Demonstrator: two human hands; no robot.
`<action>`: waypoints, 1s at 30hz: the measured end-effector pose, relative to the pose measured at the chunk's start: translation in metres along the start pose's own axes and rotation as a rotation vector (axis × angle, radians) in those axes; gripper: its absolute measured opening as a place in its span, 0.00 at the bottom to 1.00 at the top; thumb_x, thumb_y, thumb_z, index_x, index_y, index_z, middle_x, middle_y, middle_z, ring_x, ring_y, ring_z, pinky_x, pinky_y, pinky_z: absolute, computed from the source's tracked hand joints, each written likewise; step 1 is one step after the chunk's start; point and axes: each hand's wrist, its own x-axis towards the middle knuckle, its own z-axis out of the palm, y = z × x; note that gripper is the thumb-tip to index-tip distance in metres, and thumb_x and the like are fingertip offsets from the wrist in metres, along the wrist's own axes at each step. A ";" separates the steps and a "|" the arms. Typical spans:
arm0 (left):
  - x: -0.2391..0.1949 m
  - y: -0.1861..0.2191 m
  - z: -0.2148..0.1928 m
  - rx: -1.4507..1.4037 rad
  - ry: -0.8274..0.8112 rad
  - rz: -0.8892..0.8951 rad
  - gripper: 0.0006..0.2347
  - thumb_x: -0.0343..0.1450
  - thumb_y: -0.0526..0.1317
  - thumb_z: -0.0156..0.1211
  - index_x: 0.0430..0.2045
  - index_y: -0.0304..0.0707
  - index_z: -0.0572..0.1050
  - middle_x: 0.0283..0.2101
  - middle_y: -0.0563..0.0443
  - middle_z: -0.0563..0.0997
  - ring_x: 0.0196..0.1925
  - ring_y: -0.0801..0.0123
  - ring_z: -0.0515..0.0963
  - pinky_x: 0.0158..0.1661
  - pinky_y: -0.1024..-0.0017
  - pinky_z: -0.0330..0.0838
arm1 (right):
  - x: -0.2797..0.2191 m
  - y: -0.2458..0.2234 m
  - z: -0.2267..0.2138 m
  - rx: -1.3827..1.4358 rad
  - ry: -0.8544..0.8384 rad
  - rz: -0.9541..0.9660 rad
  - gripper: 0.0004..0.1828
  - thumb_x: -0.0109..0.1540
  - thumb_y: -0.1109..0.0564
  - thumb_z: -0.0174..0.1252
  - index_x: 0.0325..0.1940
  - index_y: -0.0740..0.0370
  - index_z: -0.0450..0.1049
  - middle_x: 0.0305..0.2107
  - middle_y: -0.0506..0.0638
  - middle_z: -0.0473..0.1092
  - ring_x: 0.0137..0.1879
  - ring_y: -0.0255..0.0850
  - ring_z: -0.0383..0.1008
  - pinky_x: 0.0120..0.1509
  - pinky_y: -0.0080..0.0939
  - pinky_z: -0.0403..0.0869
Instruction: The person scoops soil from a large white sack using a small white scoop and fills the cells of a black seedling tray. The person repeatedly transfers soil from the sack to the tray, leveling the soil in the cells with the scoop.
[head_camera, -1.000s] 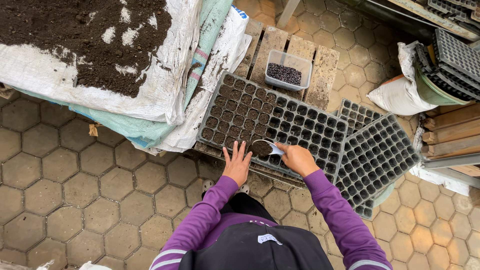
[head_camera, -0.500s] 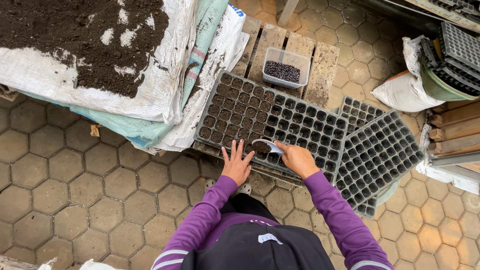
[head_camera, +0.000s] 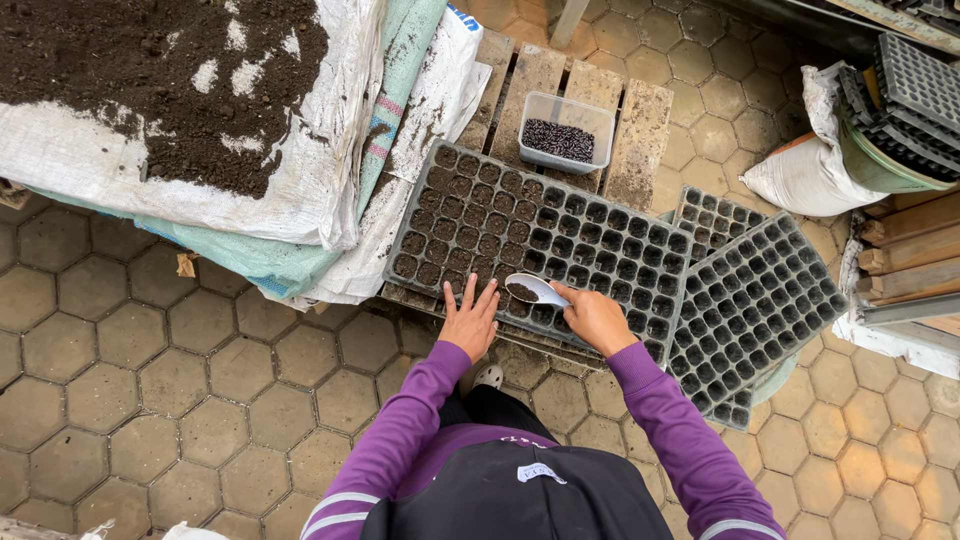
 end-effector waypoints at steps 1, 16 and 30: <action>-0.002 -0.001 0.001 -0.019 0.024 0.003 0.25 0.76 0.46 0.48 0.69 0.38 0.59 0.77 0.48 0.52 0.80 0.43 0.38 0.68 0.27 0.29 | 0.000 -0.001 0.000 -0.012 0.006 -0.005 0.29 0.63 0.57 0.52 0.69 0.44 0.71 0.38 0.56 0.78 0.40 0.53 0.79 0.45 0.53 0.76; -0.009 0.010 -0.015 -0.237 0.006 0.008 0.28 0.71 0.52 0.57 0.68 0.54 0.63 0.76 0.32 0.42 0.78 0.37 0.36 0.66 0.25 0.28 | -0.016 -0.005 0.002 -0.119 0.107 -0.117 0.29 0.63 0.58 0.52 0.70 0.46 0.68 0.32 0.53 0.75 0.35 0.49 0.77 0.37 0.50 0.76; -0.004 0.008 -0.015 -0.198 0.027 -0.050 0.32 0.69 0.56 0.57 0.68 0.43 0.63 0.75 0.31 0.44 0.78 0.38 0.36 0.66 0.26 0.29 | -0.025 -0.012 0.018 -0.070 0.136 -0.027 0.30 0.64 0.58 0.52 0.72 0.43 0.66 0.29 0.52 0.72 0.29 0.50 0.76 0.33 0.50 0.74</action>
